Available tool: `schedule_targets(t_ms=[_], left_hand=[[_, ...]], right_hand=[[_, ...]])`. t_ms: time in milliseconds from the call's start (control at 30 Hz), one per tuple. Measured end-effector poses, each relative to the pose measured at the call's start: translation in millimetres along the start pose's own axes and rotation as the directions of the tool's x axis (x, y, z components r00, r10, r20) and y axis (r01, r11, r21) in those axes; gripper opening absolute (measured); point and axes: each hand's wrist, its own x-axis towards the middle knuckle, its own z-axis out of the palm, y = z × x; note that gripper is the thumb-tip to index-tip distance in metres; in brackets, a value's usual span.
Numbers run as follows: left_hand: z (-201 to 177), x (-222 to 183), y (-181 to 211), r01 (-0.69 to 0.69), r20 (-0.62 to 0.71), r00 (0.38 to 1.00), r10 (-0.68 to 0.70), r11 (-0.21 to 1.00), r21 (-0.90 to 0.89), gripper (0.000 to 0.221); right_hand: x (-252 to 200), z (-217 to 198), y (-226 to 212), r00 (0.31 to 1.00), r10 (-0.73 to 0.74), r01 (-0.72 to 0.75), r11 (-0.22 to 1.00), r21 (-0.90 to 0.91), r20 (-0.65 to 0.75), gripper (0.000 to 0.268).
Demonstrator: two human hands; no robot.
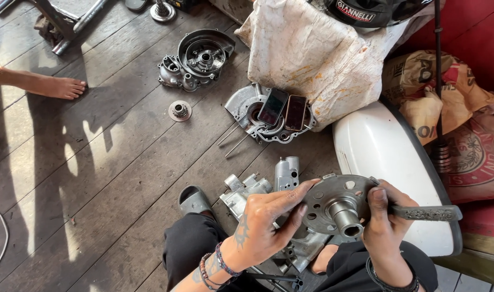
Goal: Filing and cleaning the interior of a metal motorcycle hub component to remove debris or burrs.
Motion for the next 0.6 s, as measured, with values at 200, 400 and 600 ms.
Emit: schedule_targets(t_ms=[200, 400, 600], left_hand=[[-3, 2, 8, -0.007, -0.016, 1.000, 0.007, 1.000, -0.006, 0.050], [-6, 4, 14, 0.295, 0.142, 0.955, -0.259, 0.839, -0.457, 0.054], [-7, 2, 11, 0.294, 0.157, 0.955, -0.253, 0.720, -0.628, 0.053]], right_hand=[[-7, 0, 13, 0.995, 0.003, 0.008, 0.993, 0.119, -0.099, 0.040], [-44, -23, 57, 0.965, -0.050, 0.074, 0.994, 0.081, -0.259, 0.014], [-32, -12, 7, 0.972, 0.075, -0.054, 0.994, 0.096, -0.222, 0.049]])
